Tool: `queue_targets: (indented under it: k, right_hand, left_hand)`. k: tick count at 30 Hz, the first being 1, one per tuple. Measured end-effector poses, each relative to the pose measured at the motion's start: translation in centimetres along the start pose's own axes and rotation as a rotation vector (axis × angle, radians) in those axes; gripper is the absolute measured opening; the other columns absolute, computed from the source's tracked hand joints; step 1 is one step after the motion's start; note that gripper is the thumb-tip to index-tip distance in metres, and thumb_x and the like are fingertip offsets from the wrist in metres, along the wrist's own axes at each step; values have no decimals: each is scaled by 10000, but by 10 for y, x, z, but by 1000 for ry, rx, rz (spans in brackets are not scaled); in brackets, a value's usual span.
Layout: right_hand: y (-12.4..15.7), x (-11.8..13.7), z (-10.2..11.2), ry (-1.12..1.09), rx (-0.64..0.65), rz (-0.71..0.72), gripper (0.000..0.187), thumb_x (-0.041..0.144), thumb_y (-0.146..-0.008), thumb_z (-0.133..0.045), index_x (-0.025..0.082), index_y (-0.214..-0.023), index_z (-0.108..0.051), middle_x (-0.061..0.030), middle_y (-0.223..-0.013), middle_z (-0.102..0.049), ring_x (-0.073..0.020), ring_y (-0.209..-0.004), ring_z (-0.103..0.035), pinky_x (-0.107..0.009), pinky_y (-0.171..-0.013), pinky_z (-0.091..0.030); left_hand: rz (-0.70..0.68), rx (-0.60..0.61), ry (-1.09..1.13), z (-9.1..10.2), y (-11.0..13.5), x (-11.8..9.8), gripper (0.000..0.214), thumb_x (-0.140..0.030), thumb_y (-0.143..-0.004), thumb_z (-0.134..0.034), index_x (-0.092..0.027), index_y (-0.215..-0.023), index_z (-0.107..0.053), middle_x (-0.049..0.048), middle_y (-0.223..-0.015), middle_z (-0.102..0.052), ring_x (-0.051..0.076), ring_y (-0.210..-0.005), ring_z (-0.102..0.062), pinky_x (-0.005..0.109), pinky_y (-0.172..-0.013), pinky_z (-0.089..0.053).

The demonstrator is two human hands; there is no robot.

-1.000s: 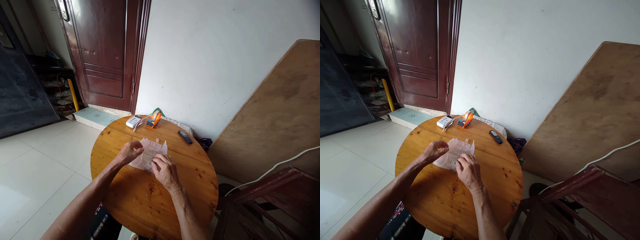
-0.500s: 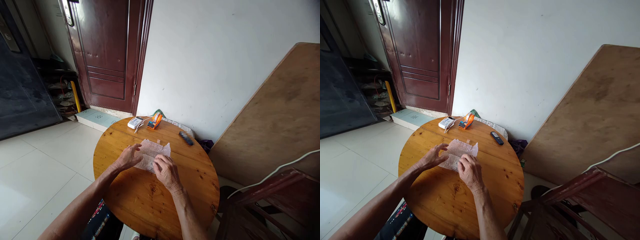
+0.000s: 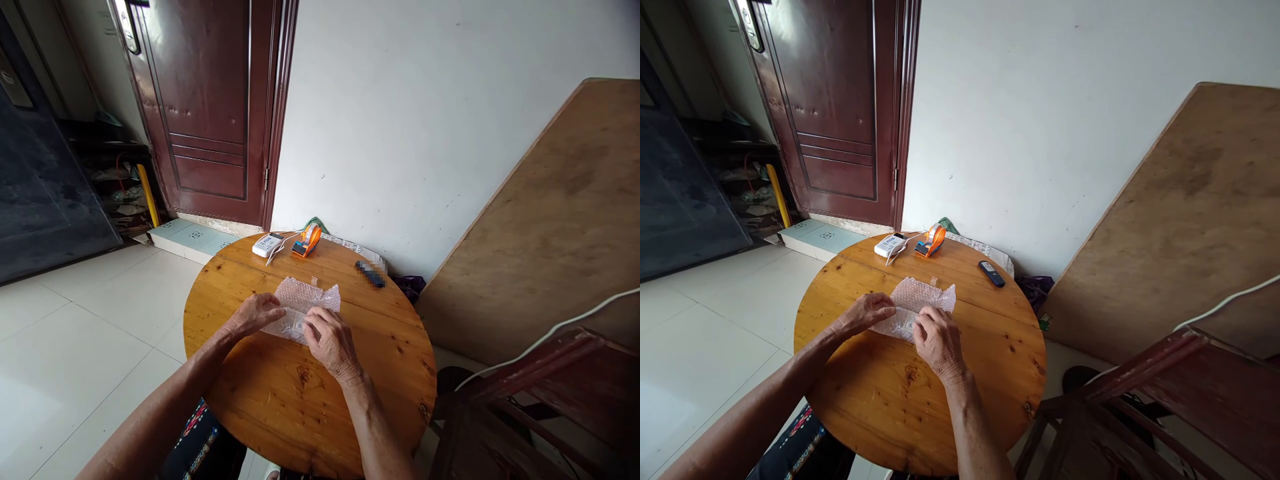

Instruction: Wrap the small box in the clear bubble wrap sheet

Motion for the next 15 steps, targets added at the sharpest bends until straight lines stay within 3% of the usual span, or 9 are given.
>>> queue_targets:
  k: [5,9,15]
  right_hand:
    - [-1,1,1,6,-11,8,138,109,-829,-548,207,-785,-635,-39,-851,-656,-177,-803,-579,-297,-761,-434]
    - [-1,0,1,12,-23,13,138,108,-824,-548,207,-780,-635,-38,-843,-653,-176,-790,-577,-297,-750,-432]
    - [-1,0,0,-5,-8,2,132,118,-837,-549,203,-787,-637,-39,-861,-657,-179,-792,-574,-298,-749,-434]
  left_hand:
    - [53,-19,-97,-4,-2,6,275,-427,-709,-638,-153,-735,-648,-13,-641,-591,136,-620,-523,225,-572,-361]
    - [76,-66,-265,-5,-2,-2,162,-334,-709,-638,-182,-658,-616,-15,-595,-580,152,-642,-545,230,-600,-359]
    - [53,-90,-576,-8,3,-21,116,-294,-756,-618,-192,-721,-662,89,-918,-679,255,-954,-608,319,-818,-415]
Point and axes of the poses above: each hand's wrist, its own y-axis away from the middle knuckle, its own z-axis out of the back of the hand, x = y × z, the point moved 10 cm from there along -y, towards the middle knuckle
